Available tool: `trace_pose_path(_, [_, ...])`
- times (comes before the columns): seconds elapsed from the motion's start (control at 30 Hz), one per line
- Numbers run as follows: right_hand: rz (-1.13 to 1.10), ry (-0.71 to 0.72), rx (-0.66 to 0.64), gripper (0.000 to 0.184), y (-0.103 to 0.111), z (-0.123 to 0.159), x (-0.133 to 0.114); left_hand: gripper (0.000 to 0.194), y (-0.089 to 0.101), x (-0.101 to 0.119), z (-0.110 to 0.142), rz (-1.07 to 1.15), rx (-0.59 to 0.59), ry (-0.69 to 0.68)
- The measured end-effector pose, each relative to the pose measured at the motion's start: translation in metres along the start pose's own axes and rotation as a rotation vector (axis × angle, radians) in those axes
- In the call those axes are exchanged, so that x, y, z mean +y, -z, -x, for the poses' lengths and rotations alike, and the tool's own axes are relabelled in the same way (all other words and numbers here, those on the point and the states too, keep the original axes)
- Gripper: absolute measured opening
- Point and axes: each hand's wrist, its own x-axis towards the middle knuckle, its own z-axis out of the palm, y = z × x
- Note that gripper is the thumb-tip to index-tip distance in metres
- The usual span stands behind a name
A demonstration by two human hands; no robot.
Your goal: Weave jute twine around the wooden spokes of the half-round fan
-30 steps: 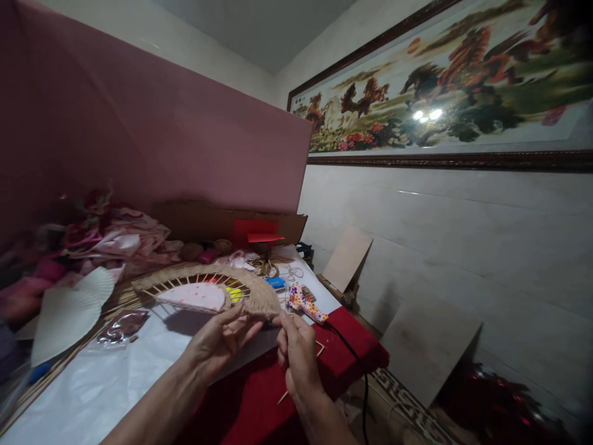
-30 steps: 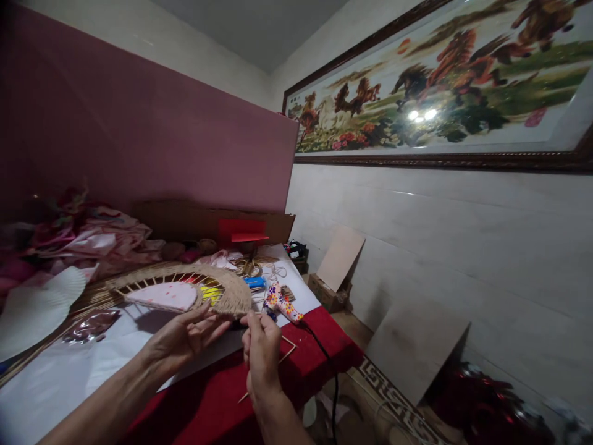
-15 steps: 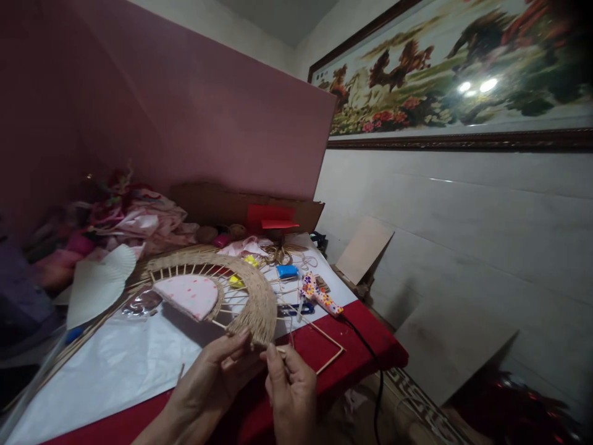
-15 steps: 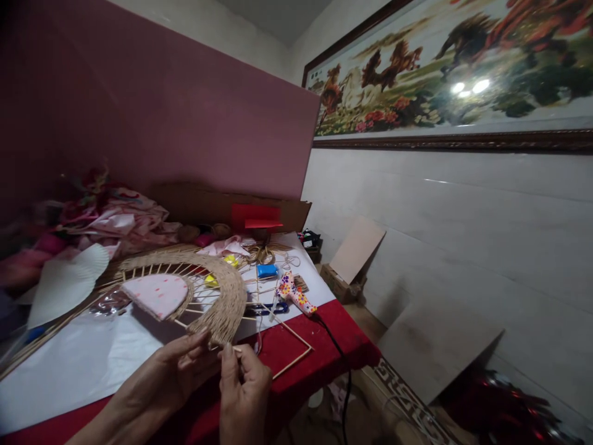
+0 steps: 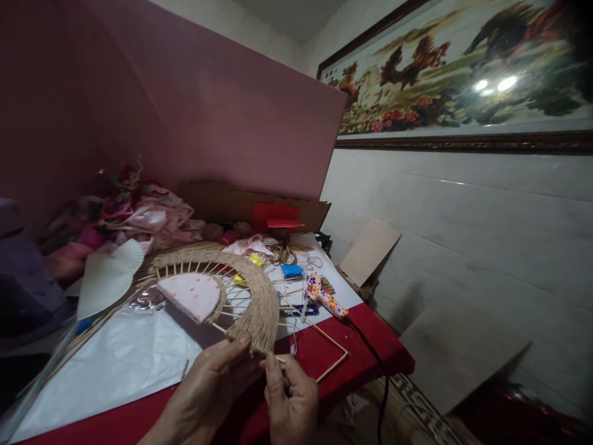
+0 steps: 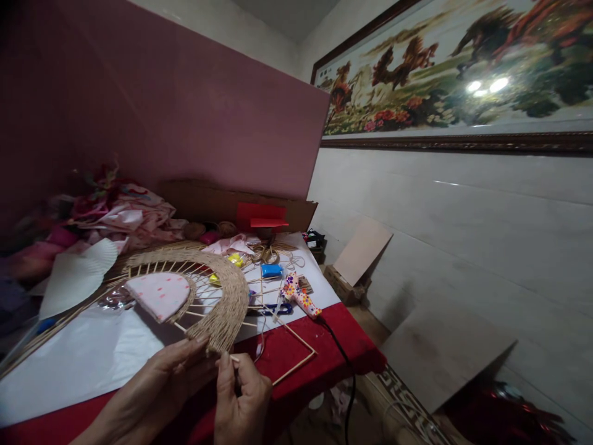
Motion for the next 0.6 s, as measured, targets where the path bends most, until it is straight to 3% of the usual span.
trace_pose_path(0.17, [-0.025,-0.007,0.018,0.038,-0.001,0.0,0.002,0.013,0.005,0.001,-0.001,0.028,0.031,-0.002])
trace_pose_path(0.27, [-0.032,-0.007,0.014,0.039,-0.001,-0.001,0.002,0.018,0.003,0.002,0.002,0.043,-0.022,-0.038])
trace_pose_path(0.37, [-0.043,-0.02,0.024,0.039,-0.003,-0.001,0.003,0.018,-0.005,0.006,0.004,0.125,-0.045,-0.058])
trace_pose_path(0.6, [-0.015,-0.019,0.059,0.04,-0.004,0.0,0.003,0.026,-0.026,0.015,-0.006,0.284,0.064,-0.092])
